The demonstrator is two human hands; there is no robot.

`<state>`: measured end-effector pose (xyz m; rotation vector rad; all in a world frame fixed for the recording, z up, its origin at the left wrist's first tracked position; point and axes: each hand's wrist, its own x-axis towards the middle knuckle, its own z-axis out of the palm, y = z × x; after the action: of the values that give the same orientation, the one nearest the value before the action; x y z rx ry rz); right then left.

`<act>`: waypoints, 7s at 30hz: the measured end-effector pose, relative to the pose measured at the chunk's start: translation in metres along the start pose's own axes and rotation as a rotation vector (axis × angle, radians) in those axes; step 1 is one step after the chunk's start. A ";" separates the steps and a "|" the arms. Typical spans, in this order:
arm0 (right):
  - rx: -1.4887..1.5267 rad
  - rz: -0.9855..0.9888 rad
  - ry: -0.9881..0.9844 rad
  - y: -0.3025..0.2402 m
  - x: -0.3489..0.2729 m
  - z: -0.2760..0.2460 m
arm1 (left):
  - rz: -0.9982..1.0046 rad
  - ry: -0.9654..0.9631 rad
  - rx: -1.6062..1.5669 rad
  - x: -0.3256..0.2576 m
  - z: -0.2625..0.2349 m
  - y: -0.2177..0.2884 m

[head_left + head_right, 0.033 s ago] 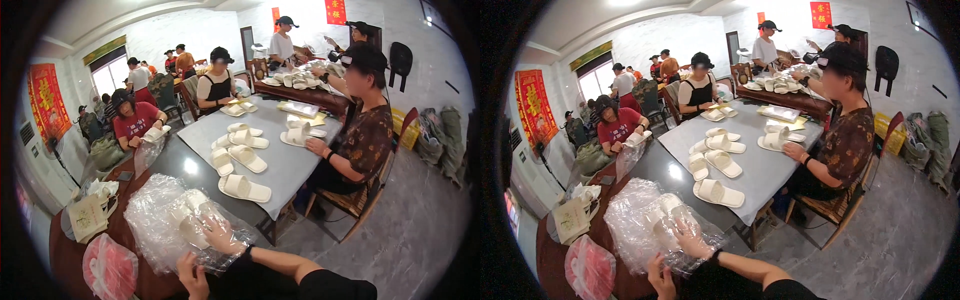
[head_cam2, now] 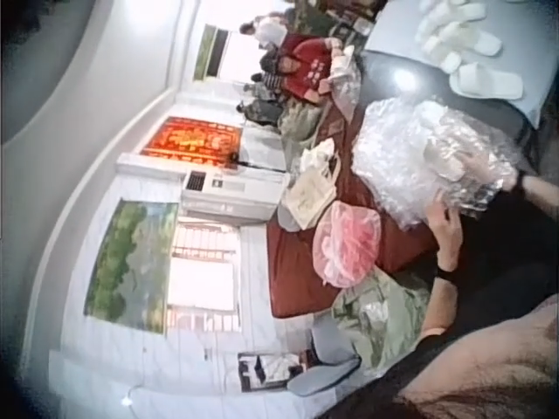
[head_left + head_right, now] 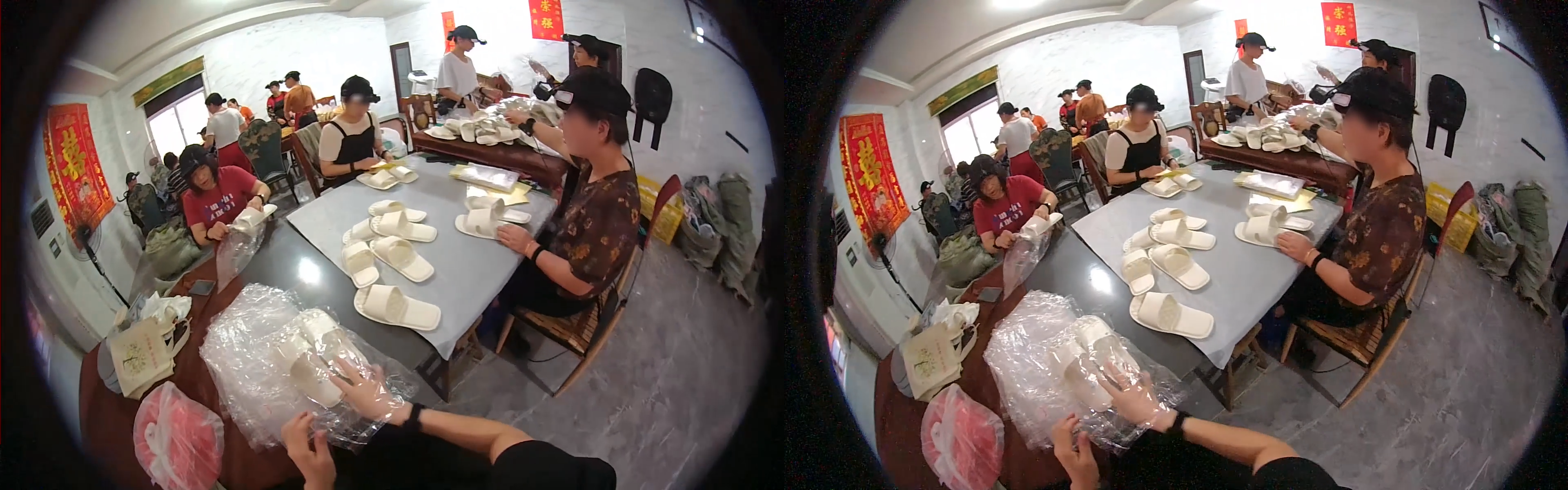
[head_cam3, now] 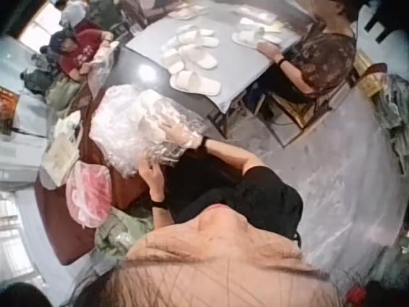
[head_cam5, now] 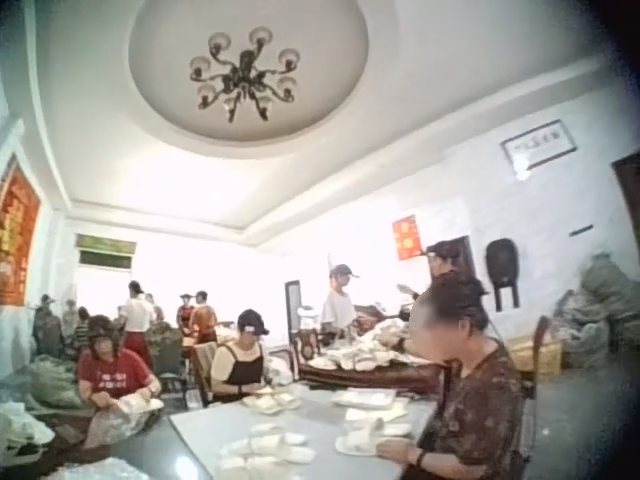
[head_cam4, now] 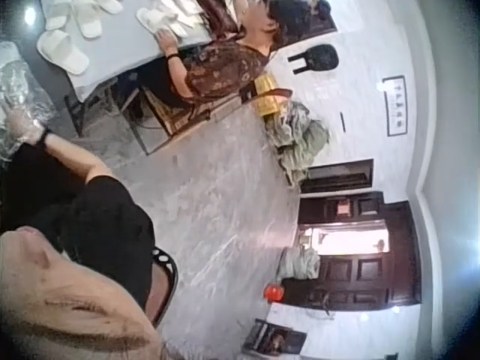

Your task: Packing pairs of white slippers into clear plastic bags for shipping or storage.

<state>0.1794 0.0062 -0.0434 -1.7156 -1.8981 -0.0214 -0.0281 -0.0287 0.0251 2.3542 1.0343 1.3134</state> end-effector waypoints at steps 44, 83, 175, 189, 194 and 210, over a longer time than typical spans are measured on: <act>1.234 0.635 -0.361 0.142 -0.015 -0.073 | -0.973 -0.253 -0.703 0.005 0.033 -0.062; 1.728 0.708 -0.563 0.130 0.000 -0.076 | -0.992 -0.441 -1.594 0.003 0.052 -0.058; 1.427 0.109 -0.122 0.000 -0.011 -0.029 | -0.891 0.324 -1.646 -0.007 0.030 -0.012; 0.135 -0.281 -0.109 0.044 -0.003 0.010 | -0.914 0.485 -1.589 -0.063 -0.037 -0.017; 0.008 -0.290 -0.114 0.044 0.006 0.014 | -0.938 0.487 -1.580 -0.093 -0.048 -0.011; 0.042 -0.438 -0.061 -0.005 0.021 -0.049 | -1.037 0.580 -1.375 -0.152 -0.104 0.023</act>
<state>0.1941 0.0058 0.0081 -1.2561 -2.2671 -0.0968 -0.1545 -0.1618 -0.0014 0.3336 0.7761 1.4311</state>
